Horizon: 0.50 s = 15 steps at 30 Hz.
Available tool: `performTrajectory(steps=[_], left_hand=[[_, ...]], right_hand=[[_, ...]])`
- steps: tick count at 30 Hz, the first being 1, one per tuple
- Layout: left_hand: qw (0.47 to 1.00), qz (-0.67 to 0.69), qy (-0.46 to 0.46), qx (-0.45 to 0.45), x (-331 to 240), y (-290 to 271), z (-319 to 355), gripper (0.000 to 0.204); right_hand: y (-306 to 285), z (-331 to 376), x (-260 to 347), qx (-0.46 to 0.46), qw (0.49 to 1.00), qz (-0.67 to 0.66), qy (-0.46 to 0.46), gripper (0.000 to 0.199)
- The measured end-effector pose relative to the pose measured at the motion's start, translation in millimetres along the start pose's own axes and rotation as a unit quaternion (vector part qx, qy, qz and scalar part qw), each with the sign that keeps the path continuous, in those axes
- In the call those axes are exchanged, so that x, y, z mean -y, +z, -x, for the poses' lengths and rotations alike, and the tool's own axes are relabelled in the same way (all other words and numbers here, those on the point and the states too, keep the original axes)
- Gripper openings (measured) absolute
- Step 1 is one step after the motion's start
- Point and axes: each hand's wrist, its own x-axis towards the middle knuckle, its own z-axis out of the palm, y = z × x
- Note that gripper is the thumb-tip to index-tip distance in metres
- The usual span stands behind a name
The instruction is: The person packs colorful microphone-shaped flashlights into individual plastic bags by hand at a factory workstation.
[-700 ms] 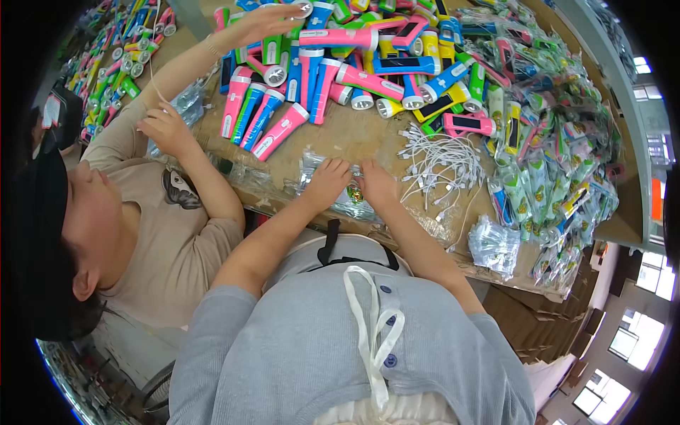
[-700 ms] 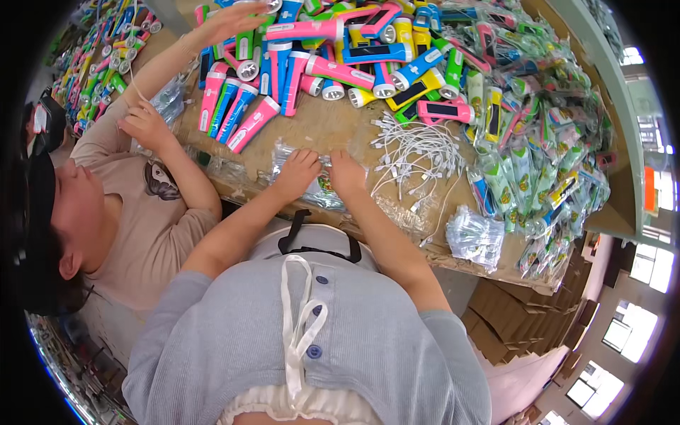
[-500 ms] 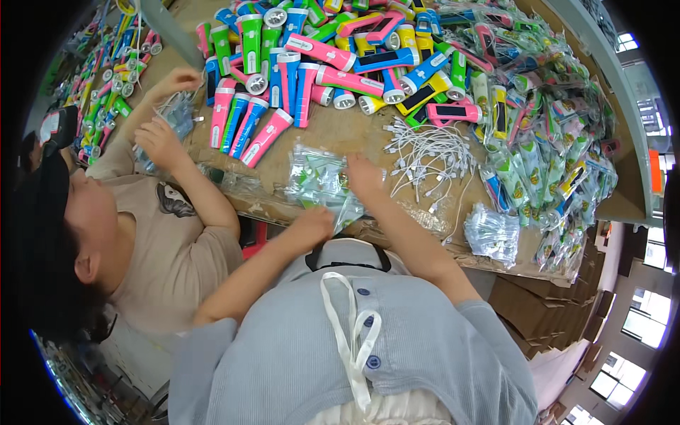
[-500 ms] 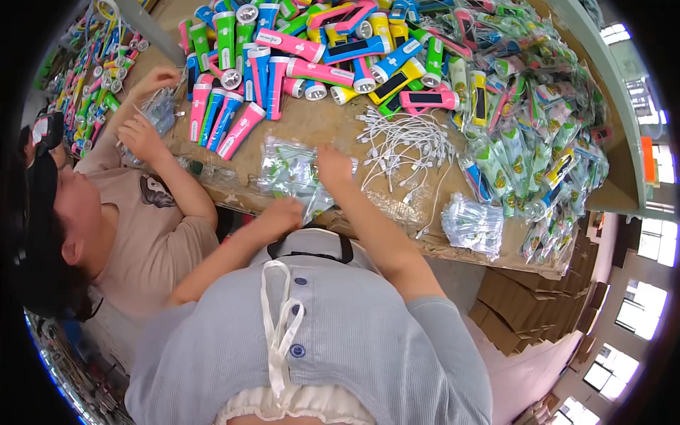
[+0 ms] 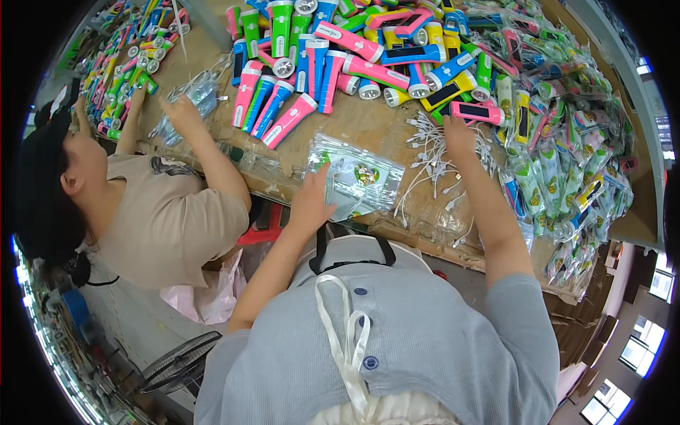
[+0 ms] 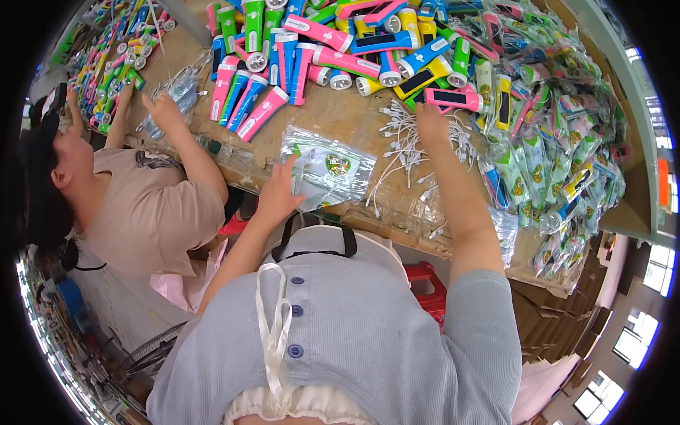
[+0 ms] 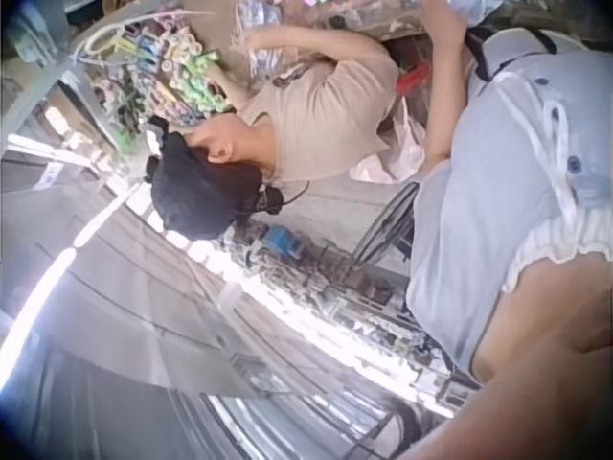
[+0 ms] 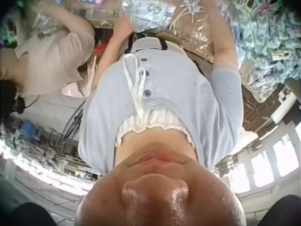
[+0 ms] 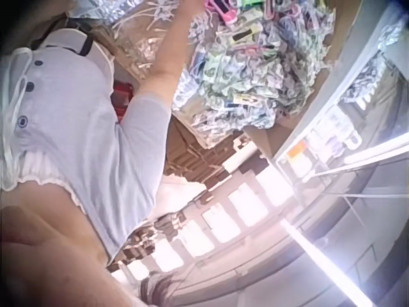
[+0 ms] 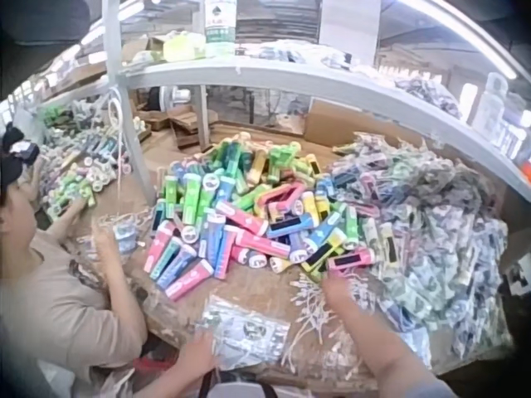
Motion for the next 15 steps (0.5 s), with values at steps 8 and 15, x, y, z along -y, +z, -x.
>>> performTrajectory(steps=[8,15], left_hand=[[0.993,-0.117,-0.011,-0.017,14.4,19.2,-28.5,0.04],[0.992,-0.093,-0.087,0.004,9.5,13.2,-26.1,0.024]], right_hand=[[-17.3,-9.8,-17.5,0.049,0.998,-0.011,0.035,0.014],[-189.8,12.7,44.0,-0.145,0.829,-0.535,0.081,0.021]])
